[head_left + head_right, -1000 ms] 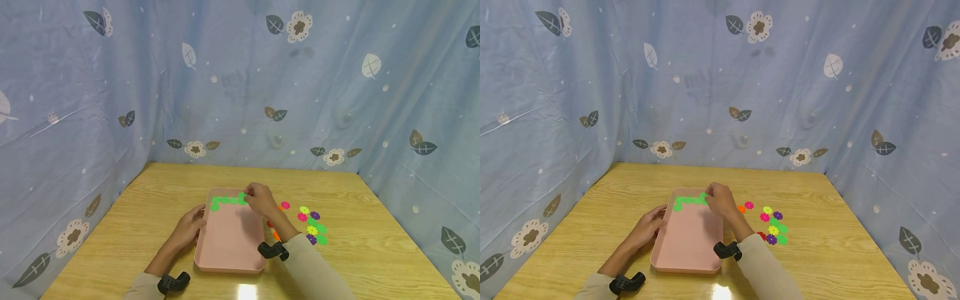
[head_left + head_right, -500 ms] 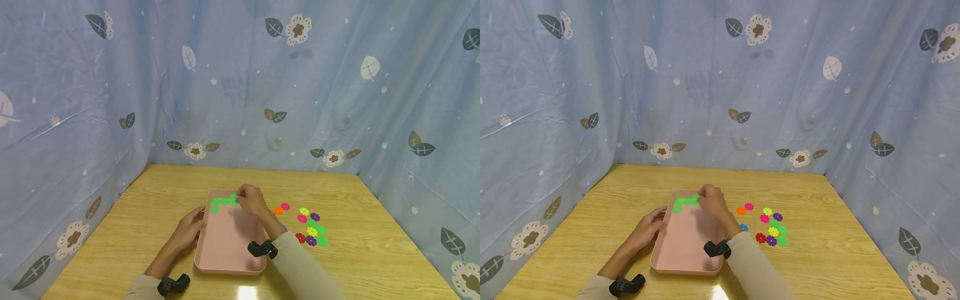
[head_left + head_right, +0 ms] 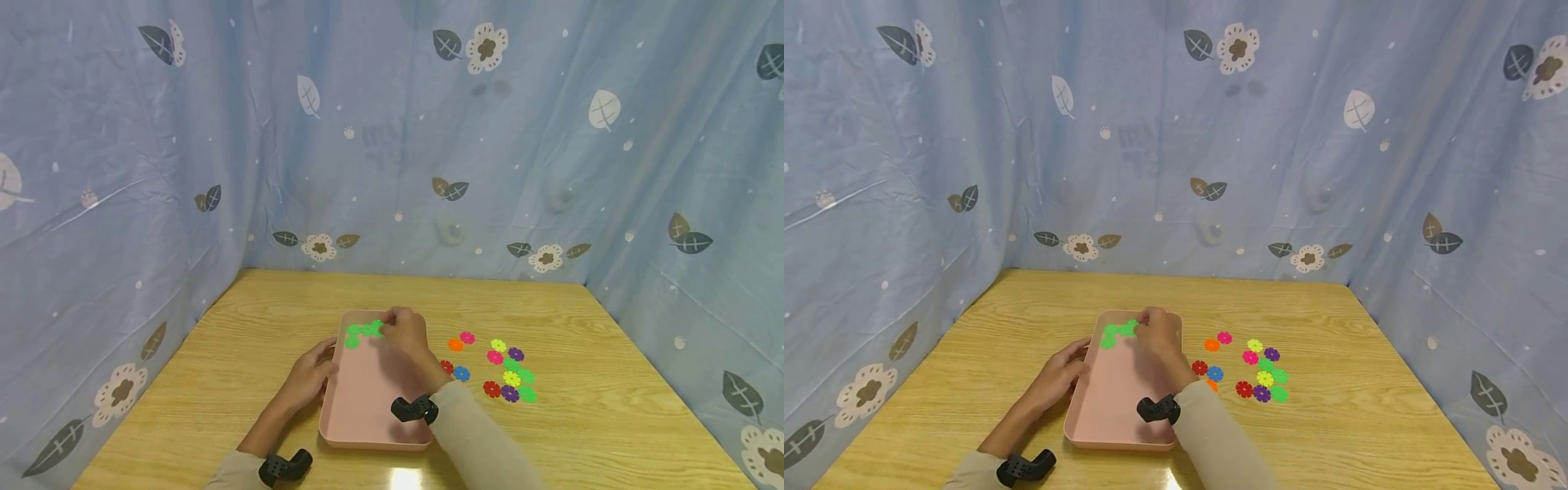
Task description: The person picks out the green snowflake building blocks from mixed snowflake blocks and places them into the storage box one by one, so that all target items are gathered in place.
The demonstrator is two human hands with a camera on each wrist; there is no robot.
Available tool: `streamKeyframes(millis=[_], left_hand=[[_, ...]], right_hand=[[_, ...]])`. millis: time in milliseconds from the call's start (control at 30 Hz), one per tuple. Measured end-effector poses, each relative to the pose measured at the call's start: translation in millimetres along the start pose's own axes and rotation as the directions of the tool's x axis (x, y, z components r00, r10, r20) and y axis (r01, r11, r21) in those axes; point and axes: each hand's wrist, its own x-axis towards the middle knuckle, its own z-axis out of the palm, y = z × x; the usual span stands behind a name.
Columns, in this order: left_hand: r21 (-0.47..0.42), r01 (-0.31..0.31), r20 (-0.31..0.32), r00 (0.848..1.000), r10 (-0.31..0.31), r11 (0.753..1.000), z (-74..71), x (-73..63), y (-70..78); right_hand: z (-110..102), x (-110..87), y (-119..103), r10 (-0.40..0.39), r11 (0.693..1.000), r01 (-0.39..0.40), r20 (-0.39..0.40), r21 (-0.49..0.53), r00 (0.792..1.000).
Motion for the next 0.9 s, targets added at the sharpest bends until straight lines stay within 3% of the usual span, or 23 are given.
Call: streamKeyframes(millis=[133,333,433,900], left_hand=[[0.002,-0.003,0.006,1.000,0.003,1.000,-0.1,0.0,-2.0],[0.016,-0.013,0.004,1.000,0.013,1.000,-0.9,0.0,-2.9],[0.031,-0.022,0.005,1.000,0.021,0.999,-1.5,0.5,-2.7],[0.042,-0.022,-0.032,0.999,0.023,0.999,1.2,1.5,-2.4]], right_hand=[[5.3,-1.1,-1.0,0.029,0.998,-0.029,-0.007,-0.058,1.000],[15.7,-0.3,4.6,-0.038,0.994,0.029,0.086,0.102,0.996],[19.9,-1.9,9.1,-0.063,0.995,0.053,0.115,0.086,0.991],[27.5,-2.0,11.4,0.074,0.997,-0.073,0.134,-0.013,0.988]])
